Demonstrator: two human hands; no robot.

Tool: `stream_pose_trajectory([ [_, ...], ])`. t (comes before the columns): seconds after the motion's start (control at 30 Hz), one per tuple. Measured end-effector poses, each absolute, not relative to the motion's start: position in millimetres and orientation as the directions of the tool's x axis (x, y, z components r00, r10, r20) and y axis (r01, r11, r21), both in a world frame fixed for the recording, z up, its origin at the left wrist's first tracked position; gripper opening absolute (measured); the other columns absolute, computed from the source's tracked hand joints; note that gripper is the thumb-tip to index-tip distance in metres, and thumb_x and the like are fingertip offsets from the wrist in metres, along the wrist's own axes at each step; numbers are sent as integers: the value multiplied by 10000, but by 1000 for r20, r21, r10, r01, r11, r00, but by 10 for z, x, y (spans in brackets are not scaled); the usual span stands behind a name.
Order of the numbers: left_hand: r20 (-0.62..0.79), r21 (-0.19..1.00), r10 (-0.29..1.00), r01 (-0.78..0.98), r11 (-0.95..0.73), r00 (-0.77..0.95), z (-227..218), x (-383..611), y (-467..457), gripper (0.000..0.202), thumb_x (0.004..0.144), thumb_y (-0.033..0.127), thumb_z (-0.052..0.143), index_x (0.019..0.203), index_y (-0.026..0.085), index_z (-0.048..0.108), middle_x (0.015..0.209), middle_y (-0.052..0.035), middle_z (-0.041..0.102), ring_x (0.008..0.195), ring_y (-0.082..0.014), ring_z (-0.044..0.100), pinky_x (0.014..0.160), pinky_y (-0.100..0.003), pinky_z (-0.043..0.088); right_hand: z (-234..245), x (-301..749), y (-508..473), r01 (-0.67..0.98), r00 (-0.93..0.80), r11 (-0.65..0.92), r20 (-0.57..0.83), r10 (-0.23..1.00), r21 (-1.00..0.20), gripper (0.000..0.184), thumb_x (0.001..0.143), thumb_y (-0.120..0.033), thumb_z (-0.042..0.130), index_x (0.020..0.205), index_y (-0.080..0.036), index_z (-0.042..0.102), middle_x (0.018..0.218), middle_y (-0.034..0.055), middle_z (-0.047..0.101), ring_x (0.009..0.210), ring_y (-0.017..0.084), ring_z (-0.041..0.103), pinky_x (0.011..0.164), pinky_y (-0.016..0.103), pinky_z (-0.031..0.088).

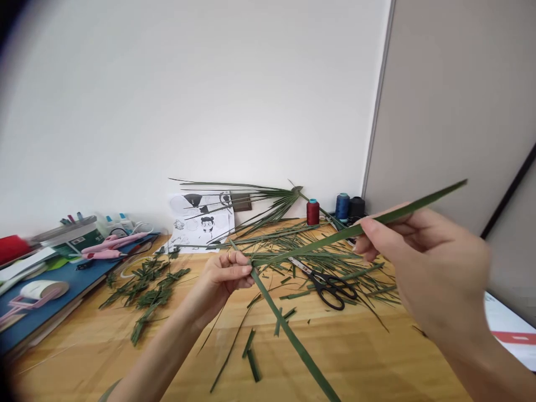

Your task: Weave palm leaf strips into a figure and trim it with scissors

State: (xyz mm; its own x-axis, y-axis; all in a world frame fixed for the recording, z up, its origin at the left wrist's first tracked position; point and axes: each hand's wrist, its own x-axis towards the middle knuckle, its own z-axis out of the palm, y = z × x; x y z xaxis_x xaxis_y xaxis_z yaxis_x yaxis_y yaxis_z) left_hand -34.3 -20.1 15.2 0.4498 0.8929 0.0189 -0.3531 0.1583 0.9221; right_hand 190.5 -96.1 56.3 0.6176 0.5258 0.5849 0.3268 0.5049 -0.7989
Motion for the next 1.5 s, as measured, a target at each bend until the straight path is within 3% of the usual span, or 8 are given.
stream_pose_trajectory([
  [0.2,-9,921,885,-341,189,466,124,-337,-199,118,577,96,680,624,98,572,549,-26,632,489,-87,586,527,-171,477,554,1978,-842,-54,398,585,520,756,-809,118,652,-98,572,556,-158,541,668,27,627,509,85,514,405,176,405],
  [0.43,-3,943,900,-297,147,436,95,-329,-149,122,590,113,675,636,103,563,549,-9,623,499,-78,583,546,-170,477,570,2017,-926,-105,243,553,518,820,-826,112,610,-150,673,687,-194,604,645,0,606,540,87,551,463,161,465],
  [0.63,273,962,931,-79,-262,241,136,-285,-288,90,653,165,635,672,130,554,613,-7,624,595,-101,593,582,-196,484,559,1837,-1016,255,164,289,336,927,-923,153,653,-339,653,739,-214,631,571,0,595,502,104,521,441,195,407],
  [0.7,508,840,841,106,-532,185,138,-276,-372,41,696,156,590,730,142,570,676,-21,639,640,-114,602,591,-211,491,530,1699,-1050,446,122,179,258,958,-877,189,677,-384,616,653,-196,611,591,-1,582,550,120,509,467,212,373],
  [0.8,874,349,446,386,-854,195,110,-279,-468,138,697,53,562,805,138,575,766,-55,662,733,-133,611,665,-241,499,472,1516,-1087,552,-41,210,225,973,-807,246,759,-398,508,623,-197,550,588,-27,502,577,116,456,504,221,339],
  [0.93,940,-114,78,521,-846,333,8,-307,-474,271,662,-41,552,893,102,558,818,-97,670,813,-155,608,730,-269,499,409,1401,-1110,535,-132,245,206,970,-808,304,814,-361,422,565,-186,426,597,-31,421,605,118,409,563,232,328],
  [1.2,893,-340,-75,554,-760,445,-182,-359,-376,296,736,65,503,1029,44,540,933,-156,652,951,-247,566,729,-340,511,300,1405,-1098,455,-73,160,142,987,-876,291,809,-289,401,539,-189,362,582,-42,383,585,109,374,540,234,294],
  [1.5,800,-427,-34,530,-733,599,-67,-377,-481,366,702,64,518,1064,13,524,974,-205,627,952,-284,562,716,-349,519,320,1324,-1077,389,-14,126,131,991,-913,294,778,-293,423,504,-185,414,543,-39,407,562,115,404,517,232,309],
])
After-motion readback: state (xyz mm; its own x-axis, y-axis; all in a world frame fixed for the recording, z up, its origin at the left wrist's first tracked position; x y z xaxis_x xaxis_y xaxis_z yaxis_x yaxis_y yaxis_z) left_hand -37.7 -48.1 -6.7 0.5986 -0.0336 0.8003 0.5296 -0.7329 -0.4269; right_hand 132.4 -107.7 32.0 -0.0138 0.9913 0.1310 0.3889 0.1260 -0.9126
